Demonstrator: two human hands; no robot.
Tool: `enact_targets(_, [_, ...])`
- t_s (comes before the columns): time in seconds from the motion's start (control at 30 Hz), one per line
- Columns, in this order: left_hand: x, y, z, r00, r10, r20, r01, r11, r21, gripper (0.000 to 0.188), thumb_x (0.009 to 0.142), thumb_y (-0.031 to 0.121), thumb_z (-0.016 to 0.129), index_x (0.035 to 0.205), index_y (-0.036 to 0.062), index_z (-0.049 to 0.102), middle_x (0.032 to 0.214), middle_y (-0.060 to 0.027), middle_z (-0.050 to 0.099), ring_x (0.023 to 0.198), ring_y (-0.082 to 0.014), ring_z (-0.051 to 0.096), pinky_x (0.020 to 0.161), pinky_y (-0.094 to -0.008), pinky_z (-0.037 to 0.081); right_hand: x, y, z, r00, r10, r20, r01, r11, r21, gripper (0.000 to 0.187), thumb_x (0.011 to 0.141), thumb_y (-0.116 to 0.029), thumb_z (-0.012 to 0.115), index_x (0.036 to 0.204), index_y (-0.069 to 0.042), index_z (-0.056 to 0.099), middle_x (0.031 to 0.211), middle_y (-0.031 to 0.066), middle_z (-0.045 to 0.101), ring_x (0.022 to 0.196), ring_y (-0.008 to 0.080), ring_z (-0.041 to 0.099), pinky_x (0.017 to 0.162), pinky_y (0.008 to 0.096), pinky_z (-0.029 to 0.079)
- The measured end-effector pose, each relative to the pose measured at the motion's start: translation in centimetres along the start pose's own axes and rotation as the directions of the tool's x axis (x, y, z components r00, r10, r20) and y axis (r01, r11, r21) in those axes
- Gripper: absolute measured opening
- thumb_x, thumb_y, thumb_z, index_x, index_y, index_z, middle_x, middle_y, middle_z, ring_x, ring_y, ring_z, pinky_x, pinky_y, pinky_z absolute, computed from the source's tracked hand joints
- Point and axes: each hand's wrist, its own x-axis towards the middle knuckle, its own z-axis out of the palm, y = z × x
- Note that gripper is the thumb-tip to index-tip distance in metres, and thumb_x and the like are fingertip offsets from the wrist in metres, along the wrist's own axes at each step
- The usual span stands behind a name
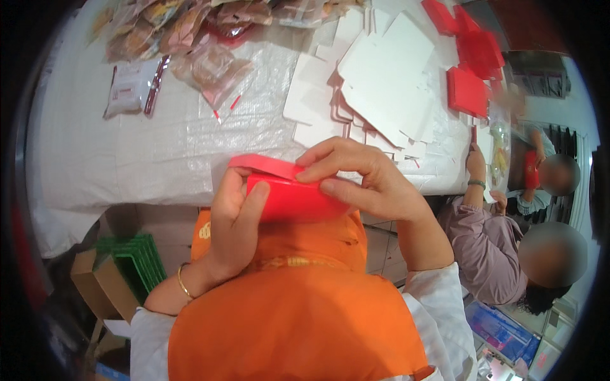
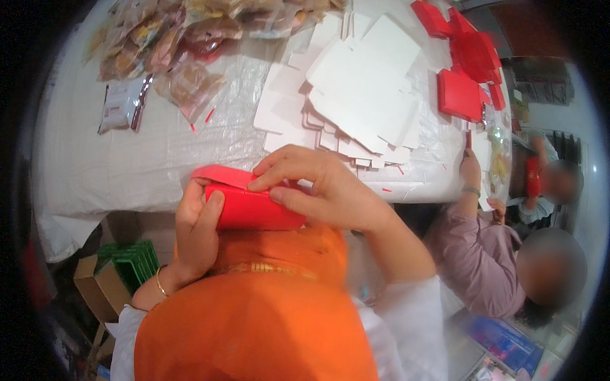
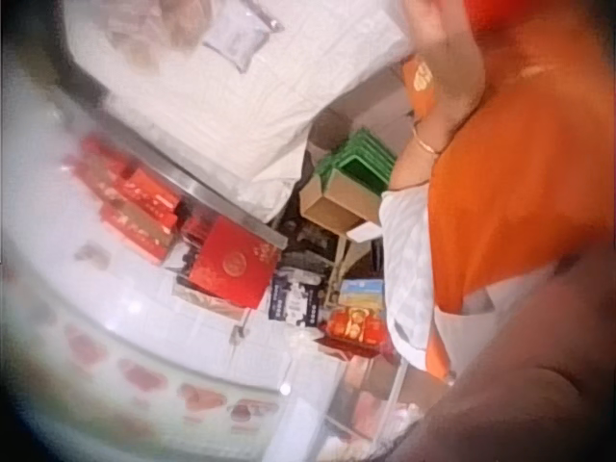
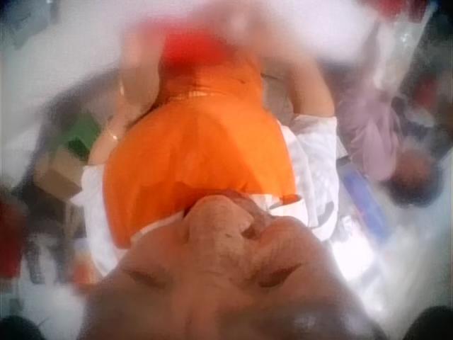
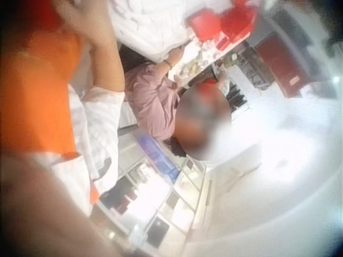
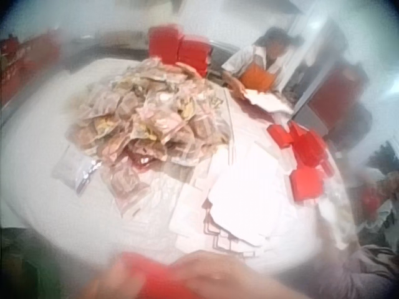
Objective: The person folds flat white cardboard pieces into small red boxes by hand. They then pick up small transparent packets containing snacks and place them inside the boxes before closing the lids. The finished boxes are stacked on the table.
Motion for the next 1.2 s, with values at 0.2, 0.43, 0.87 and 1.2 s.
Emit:
enact_targets(0.2, [-0.1,-0.4,0.1,0.999,0.043,0.008,-0.044,0.998,0.039,0.024,0.096,0.007,0.044,0.118,-0.0022,0.046,0.114,-0.0088,0.054,0.105,-0.0114,0.049,0.093,-0.0273,0.040,-0.3,0.2,0.4,0.998,-0.052,-0.034,0.050,0.996,-0.071,0.027,0.083,0.001,0.057,0.104,-0.007,0.071,0.115,0.0117,0.062,0.106,0.0232,0.060,0.090,0.0324,0.046])
enact_targets(0.43, [0.0,-1.1,-0.1,0.998,0.058,-0.006,-0.057,0.998,0.007,0.023,0.097,0.008,0.042,0.119,0.0011,0.042,0.114,-0.0083,0.054,0.105,-0.0115,0.050,0.092,-0.0263,0.040,0.0,-0.6,1.0,0.998,-0.026,-0.065,0.017,0.991,-0.133,0.027,0.080,0.000,0.060,0.102,-0.010,0.071,0.115,0.0109,0.062,0.100,0.0230,0.062,0.084,0.0320,0.050])
enact_targets(0.87, [-0.3,-0.8,-0.6,1.000,-0.004,-0.022,0.009,0.972,0.234,0.018,0.095,0.014,0.056,0.096,-0.0022,0.064,0.083,0.0001,0.065,0.076,-0.0058,0.055,0.070,-0.0250,0.047,-0.8,-0.5,0.8,1.000,0.011,-0.016,-0.014,0.983,-0.182,0.032,0.086,-0.006,0.058,0.116,-0.008,0.068,0.117,0.0127,0.061,0.100,0.0205,0.059,0.084,0.0302,0.046])
enact_targets(1.2, [-0.2,-1.1,-1.0,1.000,0.000,0.022,-0.004,0.987,0.162,0.020,0.095,0.015,0.057,0.100,-0.0027,0.064,0.085,-0.0010,0.066,0.077,-0.0054,0.054,0.069,-0.0248,0.047,-1.0,-1.1,1.5,0.999,0.017,-0.038,-0.021,0.996,-0.090,0.033,0.084,-0.002,0.057,0.115,-0.008,0.069,0.119,0.0133,0.060,0.104,0.0209,0.057,0.087,0.0312,0.045])
